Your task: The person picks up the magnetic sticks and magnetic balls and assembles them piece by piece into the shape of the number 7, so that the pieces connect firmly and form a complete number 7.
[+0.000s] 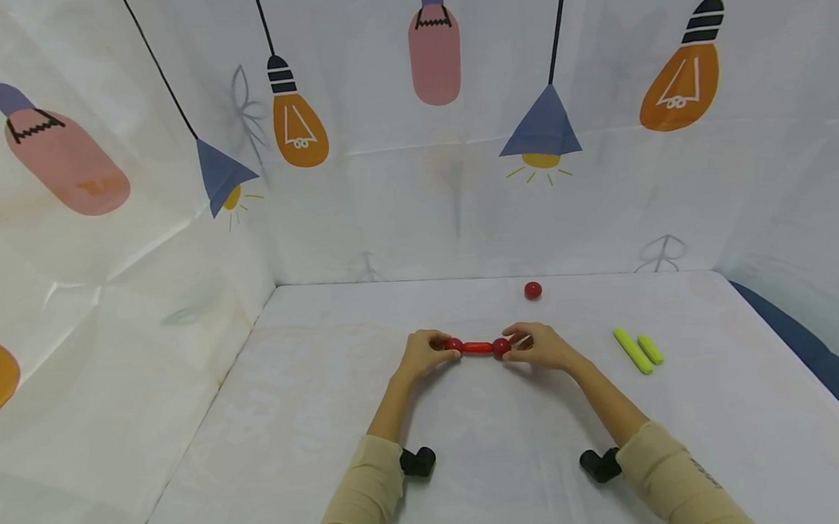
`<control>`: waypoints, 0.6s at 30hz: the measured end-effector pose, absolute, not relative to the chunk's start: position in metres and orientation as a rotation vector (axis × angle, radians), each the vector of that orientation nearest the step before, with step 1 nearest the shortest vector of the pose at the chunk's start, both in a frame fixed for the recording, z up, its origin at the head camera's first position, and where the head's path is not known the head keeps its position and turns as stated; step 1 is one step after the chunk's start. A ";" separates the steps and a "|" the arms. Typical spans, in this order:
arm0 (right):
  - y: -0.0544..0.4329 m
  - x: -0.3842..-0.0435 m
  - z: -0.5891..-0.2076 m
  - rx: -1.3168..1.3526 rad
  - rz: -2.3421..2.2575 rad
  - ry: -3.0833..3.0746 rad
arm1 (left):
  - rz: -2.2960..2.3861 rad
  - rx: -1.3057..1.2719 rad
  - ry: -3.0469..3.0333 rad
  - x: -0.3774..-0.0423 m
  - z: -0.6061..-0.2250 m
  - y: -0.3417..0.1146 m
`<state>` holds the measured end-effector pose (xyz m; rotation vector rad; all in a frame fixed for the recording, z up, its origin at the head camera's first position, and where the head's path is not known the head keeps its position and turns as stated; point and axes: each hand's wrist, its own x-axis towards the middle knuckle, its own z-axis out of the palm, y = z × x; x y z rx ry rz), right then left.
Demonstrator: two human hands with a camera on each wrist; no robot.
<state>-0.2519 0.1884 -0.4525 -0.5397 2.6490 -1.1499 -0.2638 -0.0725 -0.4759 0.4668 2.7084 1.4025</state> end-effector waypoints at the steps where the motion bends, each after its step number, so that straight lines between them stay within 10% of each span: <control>1: 0.192 -0.251 -0.452 -0.543 -1.149 2.660 | 1.398 0.468 2.712 -0.264 -0.476 -0.073; 18: 0.276 -0.230 -0.440 -0.396 -1.076 3.019 | 1.369 0.467 2.714 -0.265 -0.474 -0.073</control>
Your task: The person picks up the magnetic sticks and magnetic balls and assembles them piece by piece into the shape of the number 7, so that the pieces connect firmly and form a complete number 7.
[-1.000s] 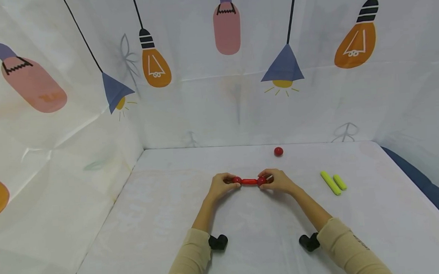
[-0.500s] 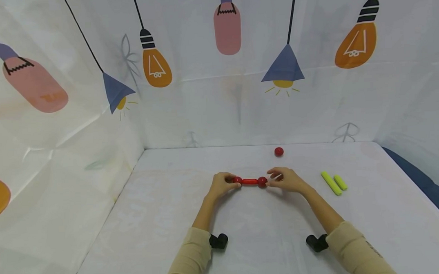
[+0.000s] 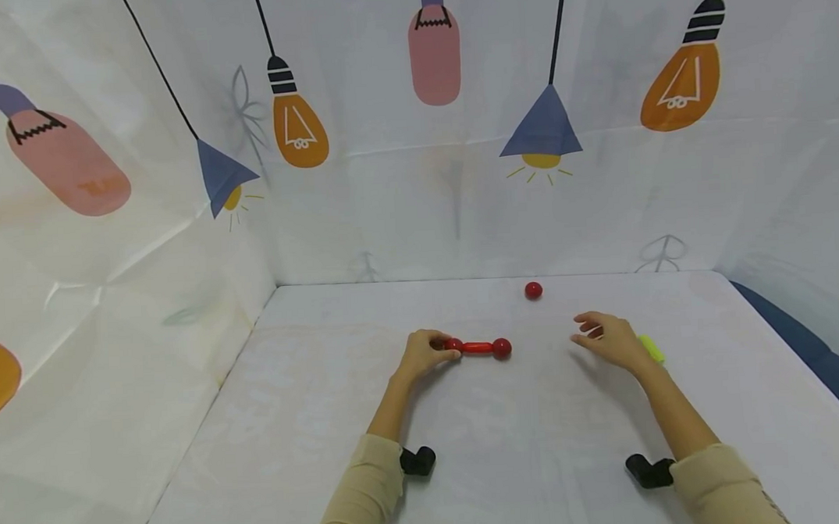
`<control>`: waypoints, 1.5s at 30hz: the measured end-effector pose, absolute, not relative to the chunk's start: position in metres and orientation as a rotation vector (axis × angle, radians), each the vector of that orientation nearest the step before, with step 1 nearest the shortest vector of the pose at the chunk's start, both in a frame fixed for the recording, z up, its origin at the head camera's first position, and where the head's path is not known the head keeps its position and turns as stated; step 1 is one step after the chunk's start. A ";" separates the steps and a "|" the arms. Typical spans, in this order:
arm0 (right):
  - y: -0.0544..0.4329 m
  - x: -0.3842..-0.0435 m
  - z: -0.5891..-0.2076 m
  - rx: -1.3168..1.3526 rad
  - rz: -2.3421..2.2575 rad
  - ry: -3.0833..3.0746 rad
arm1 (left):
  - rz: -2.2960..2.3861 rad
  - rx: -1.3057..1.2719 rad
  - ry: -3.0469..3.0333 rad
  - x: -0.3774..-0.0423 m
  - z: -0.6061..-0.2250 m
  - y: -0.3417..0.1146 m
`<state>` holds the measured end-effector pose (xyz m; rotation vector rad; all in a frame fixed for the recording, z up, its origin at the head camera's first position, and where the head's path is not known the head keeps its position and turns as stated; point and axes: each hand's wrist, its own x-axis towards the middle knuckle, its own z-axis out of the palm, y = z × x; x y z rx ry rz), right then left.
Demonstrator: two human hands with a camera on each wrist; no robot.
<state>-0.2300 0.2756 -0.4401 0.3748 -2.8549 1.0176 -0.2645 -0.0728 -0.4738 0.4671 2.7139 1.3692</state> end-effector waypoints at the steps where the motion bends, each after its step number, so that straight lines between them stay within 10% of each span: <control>1: 0.280 -0.228 -0.440 0.359 0.997 -2.850 | 1.380 0.472 2.707 -0.264 -0.474 -0.073; 45: 0.335 -0.218 -0.434 0.004 0.672 -3.164 | 1.353 0.487 2.741 -0.265 -0.476 -0.074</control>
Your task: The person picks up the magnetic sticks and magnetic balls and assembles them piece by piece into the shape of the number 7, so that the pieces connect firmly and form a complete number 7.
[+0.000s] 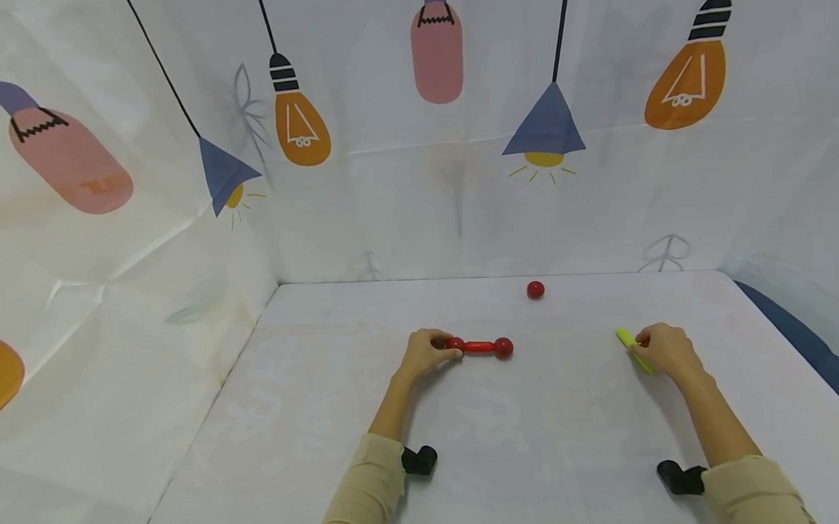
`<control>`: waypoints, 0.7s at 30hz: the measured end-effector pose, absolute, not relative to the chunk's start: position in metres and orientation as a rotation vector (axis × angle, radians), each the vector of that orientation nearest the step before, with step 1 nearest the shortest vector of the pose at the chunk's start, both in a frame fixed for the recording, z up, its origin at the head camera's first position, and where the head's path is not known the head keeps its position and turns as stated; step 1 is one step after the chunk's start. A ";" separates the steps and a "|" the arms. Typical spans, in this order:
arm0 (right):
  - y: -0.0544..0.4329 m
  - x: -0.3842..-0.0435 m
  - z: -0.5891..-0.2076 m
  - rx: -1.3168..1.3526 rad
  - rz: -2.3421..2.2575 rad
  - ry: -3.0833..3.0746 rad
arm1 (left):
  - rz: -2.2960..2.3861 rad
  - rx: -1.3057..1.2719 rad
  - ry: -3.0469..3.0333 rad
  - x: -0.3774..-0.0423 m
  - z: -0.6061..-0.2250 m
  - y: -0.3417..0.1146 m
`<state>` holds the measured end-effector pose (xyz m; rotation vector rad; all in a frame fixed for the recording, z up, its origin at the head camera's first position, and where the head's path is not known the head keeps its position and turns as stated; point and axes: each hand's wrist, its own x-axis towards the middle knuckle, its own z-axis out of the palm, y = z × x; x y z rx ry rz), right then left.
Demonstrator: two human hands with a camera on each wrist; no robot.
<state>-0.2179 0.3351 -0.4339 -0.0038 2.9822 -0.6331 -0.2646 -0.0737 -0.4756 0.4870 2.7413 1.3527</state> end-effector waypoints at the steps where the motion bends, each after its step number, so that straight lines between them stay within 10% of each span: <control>1: 0.335 -0.218 -0.434 -0.004 -0.636 2.983 | 1.353 0.486 2.740 -0.264 -0.475 -0.074; 21: 0.324 -0.221 -0.437 0.087 -0.523 2.991 | 1.354 0.508 2.737 -0.263 -0.475 -0.075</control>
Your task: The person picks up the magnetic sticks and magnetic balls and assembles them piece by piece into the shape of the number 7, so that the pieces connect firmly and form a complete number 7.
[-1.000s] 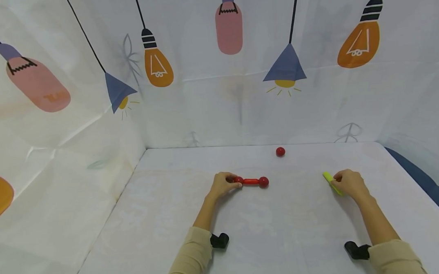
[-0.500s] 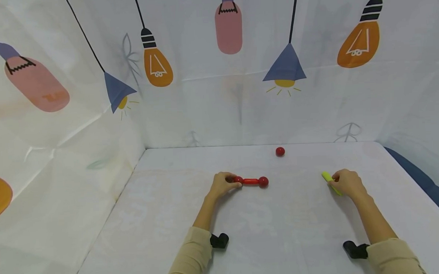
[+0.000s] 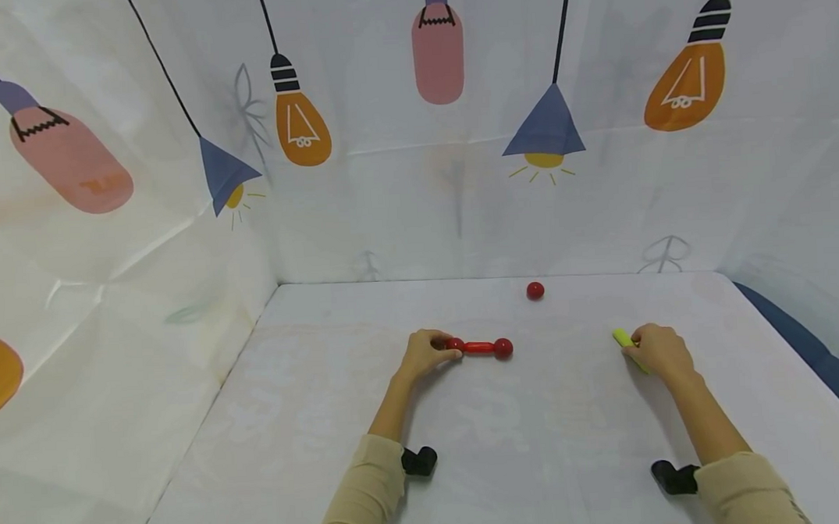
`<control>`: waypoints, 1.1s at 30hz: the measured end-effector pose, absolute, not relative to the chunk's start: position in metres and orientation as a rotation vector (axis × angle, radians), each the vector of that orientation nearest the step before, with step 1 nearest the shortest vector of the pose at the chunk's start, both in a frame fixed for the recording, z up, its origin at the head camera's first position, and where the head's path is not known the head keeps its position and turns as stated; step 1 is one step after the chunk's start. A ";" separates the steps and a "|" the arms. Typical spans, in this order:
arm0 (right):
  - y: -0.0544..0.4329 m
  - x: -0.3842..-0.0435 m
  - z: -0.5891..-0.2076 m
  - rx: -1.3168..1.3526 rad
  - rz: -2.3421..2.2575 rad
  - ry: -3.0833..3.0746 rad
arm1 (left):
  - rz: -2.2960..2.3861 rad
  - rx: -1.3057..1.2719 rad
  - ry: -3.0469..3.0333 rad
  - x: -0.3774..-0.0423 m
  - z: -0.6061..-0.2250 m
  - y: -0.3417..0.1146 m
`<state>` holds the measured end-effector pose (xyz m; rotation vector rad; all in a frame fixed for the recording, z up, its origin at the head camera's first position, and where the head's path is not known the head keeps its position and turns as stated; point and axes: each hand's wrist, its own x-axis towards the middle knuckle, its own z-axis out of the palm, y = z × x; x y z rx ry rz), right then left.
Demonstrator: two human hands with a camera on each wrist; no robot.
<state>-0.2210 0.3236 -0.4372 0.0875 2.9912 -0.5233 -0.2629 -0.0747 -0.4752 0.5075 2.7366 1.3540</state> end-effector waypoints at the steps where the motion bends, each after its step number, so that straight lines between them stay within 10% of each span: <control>1: 0.323 -0.221 -0.438 0.097 -0.520 2.992 | 1.355 0.513 2.740 -0.263 -0.475 -0.075; 33: 0.305 -0.214 -0.453 0.104 -1.805 2.228 | 1.370 0.495 2.734 -0.263 -0.474 -0.074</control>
